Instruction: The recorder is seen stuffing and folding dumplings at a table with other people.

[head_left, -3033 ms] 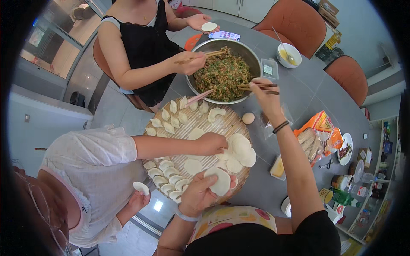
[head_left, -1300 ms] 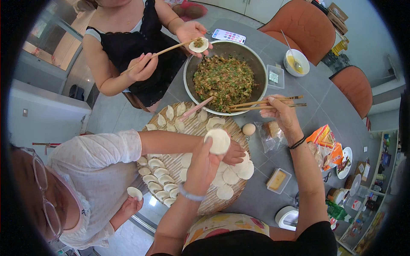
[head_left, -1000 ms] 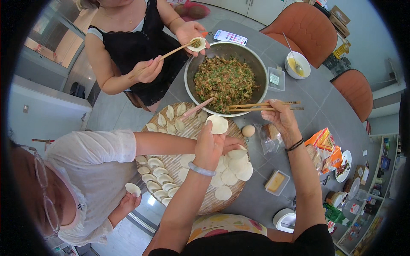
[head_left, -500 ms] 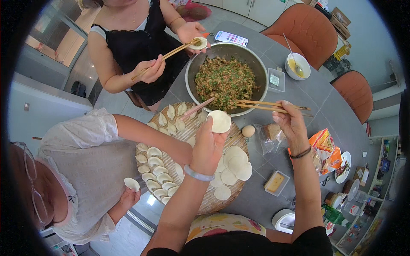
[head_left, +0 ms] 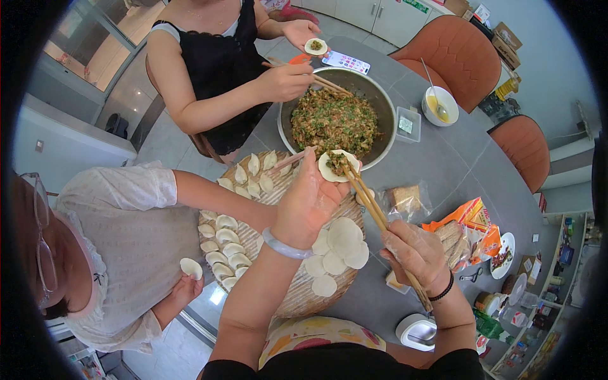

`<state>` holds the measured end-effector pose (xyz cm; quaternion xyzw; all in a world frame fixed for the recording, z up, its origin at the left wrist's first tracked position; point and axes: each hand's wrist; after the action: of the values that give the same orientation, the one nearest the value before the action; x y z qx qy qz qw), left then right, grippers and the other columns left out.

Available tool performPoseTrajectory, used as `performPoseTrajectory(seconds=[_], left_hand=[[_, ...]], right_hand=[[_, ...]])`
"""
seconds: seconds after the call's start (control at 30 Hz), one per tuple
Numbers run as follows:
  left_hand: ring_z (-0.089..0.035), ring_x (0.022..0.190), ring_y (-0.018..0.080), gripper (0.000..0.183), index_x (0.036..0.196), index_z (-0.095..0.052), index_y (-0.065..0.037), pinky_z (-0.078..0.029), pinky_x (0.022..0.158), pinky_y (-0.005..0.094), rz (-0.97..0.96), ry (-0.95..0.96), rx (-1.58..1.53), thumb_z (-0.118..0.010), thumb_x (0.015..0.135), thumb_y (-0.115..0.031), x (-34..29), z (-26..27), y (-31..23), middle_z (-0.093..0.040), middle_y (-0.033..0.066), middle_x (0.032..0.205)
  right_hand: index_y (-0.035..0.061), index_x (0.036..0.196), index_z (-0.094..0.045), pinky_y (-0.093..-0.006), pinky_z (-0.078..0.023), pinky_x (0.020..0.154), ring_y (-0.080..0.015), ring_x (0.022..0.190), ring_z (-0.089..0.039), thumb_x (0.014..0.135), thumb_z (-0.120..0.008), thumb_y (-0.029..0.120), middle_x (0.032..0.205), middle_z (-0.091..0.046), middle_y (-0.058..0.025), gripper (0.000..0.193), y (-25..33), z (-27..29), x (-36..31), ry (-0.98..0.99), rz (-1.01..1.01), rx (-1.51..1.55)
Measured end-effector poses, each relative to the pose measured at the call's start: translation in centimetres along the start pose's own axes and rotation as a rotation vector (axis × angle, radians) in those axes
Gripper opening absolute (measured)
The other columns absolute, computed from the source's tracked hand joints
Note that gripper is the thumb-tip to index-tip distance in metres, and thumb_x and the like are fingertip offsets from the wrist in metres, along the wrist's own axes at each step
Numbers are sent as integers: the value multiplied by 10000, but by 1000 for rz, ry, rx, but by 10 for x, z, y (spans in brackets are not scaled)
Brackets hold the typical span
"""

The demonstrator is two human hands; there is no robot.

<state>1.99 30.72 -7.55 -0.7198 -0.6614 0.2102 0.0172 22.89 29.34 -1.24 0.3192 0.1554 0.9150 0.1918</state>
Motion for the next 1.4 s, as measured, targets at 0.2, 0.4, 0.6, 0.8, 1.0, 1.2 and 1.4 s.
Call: performPoseTrajectory(seconds=[0.2,0.4,0.6,0.8,1.0,1.2,1.4], left_hand=[[-476,1151,323,455,1202,-386,16,-366,1034,443,-37,-46,-1,-253,994,-367,-3,5,-5,-468,208,1230],[-469,1168,311,446,1215,-395,-6,-351,1045,457,61,-4,-3,-258,994,-368,-10,-3,-12,-472,182,1237],[-479,1156,241,451,1240,-367,-7,-405,1012,397,113,21,53,-255,996,-369,-28,-20,-20,-467,151,1236],[-480,1157,257,469,1248,-353,6,-395,1023,395,139,7,118,-244,995,-374,-37,-25,-24,-465,174,1236],[-480,1165,288,488,1250,-341,29,-388,1028,409,176,48,76,-240,995,-375,-44,-32,-27,-467,188,1227],[-505,1136,309,517,1245,-350,56,-399,1019,399,153,56,102,-236,994,-381,-50,-29,-26,-473,201,1224],[-507,1139,313,546,1259,-355,61,-401,1013,390,135,30,97,-240,990,-401,-55,-26,-27,-483,204,1218]], right_hand=[[-26,1056,-550,-299,-510,542,-275,696,-646,737,-665,57,863,-612,-185,349,-5,26,1,54,-82,-33],[-69,935,-551,-302,-538,537,-233,613,-639,845,-562,106,787,-621,-179,197,-37,29,12,-561,-795,920],[-62,923,-551,-304,-519,465,-226,543,-610,857,-539,97,738,-611,-185,173,-67,25,6,-540,-917,1151],[-55,886,-567,-297,-477,401,-212,474,-573,849,-557,126,710,-606,-184,185,-62,34,16,-500,-829,1213],[-52,874,-572,-284,-468,403,-203,478,-567,840,-555,120,692,-598,-181,176,-59,38,21,-459,-854,1041],[-45,884,-564,-276,-468,400,-207,474,-564,836,-545,108,697,-598,-190,162,-54,32,22,-471,-831,1030],[-36,922,-550,-272,-458,384,-198,452,-547,860,-541,143,663,-587,-169,190,-57,34,10,-529,-769,1161]])
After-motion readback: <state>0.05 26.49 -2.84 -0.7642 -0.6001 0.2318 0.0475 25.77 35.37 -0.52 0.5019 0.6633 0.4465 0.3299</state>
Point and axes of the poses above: each hand's wrist, its own x-axis towards the middle knuckle, its own z-axis out of the back of the hand, y = z × x
